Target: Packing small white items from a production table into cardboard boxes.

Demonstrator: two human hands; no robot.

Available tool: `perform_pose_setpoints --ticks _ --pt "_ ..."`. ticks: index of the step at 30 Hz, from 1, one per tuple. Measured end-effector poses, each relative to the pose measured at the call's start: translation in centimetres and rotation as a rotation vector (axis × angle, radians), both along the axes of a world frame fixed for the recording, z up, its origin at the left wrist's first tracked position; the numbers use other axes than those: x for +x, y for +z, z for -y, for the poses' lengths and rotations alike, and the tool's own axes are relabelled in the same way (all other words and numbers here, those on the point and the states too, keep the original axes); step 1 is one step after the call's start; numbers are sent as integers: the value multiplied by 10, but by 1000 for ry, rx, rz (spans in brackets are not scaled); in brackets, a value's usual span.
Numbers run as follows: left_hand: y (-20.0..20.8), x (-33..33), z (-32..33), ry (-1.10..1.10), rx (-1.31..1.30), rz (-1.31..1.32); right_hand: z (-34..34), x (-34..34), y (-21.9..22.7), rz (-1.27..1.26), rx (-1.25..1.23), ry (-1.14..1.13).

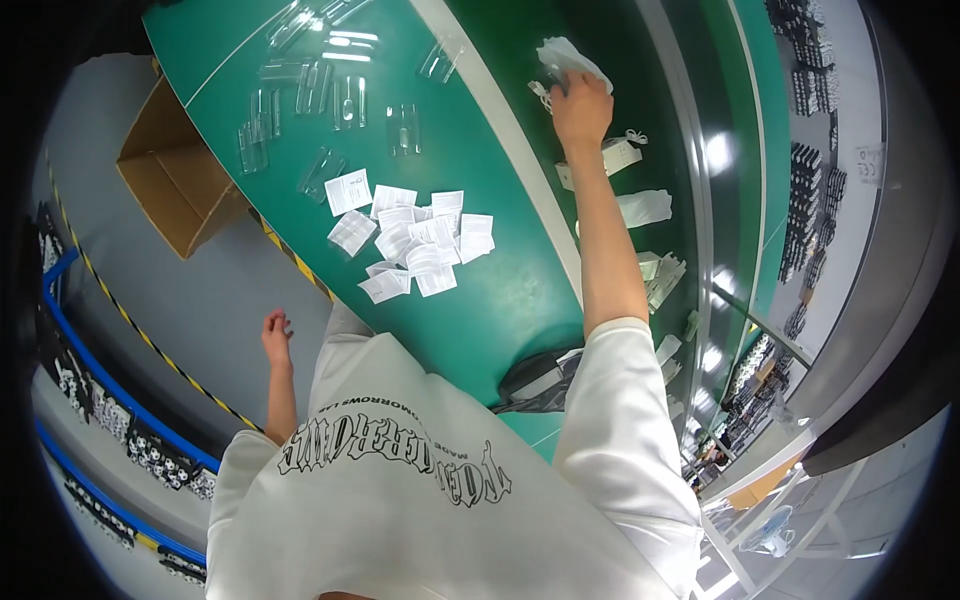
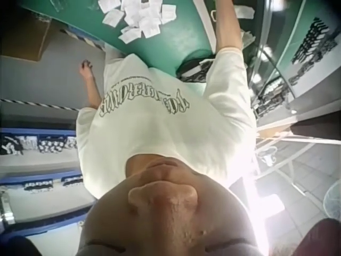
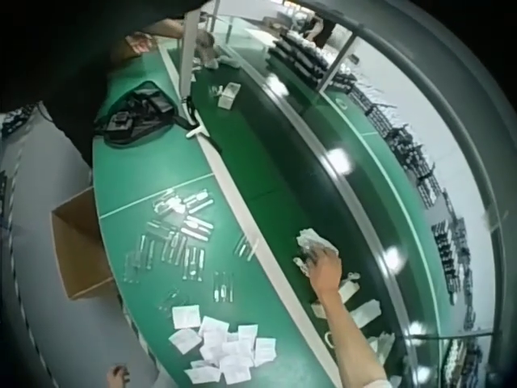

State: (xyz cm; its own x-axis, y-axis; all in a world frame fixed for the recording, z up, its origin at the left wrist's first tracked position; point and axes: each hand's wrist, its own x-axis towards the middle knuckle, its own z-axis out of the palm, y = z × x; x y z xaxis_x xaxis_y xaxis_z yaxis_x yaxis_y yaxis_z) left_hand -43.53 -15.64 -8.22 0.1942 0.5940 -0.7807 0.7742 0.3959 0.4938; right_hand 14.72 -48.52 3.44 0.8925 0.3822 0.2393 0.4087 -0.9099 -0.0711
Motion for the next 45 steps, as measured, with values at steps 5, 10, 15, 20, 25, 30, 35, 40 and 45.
perform_pose_setpoints --ticks 5,10,15,20,25,30,35,40,45 --pt "1 -15 11 56 -13 -58 -45 -43 21 -70 291 6" --pt "34 65 16 1 19 109 -116 -91 16 -828 713 86" --pt "59 109 11 -45 57 284 -41 -34 14 -158 556 -153" --pt "47 91 16 -122 -14 274 97 6 -25 -209 452 -673" --pt "37 57 21 -110 -79 151 97 -5 -27 -571 988 -835" --pt "34 56 24 -114 -93 147 111 -8 -14 -303 996 -759" --pt "34 55 32 -129 -103 109 126 14 25 -81 746 -406" --pt "30 64 44 -182 -136 110 143 18 94 -185 1294 -508" --pt "13 52 54 -240 -188 93 194 -18 67 -620 1201 -534"
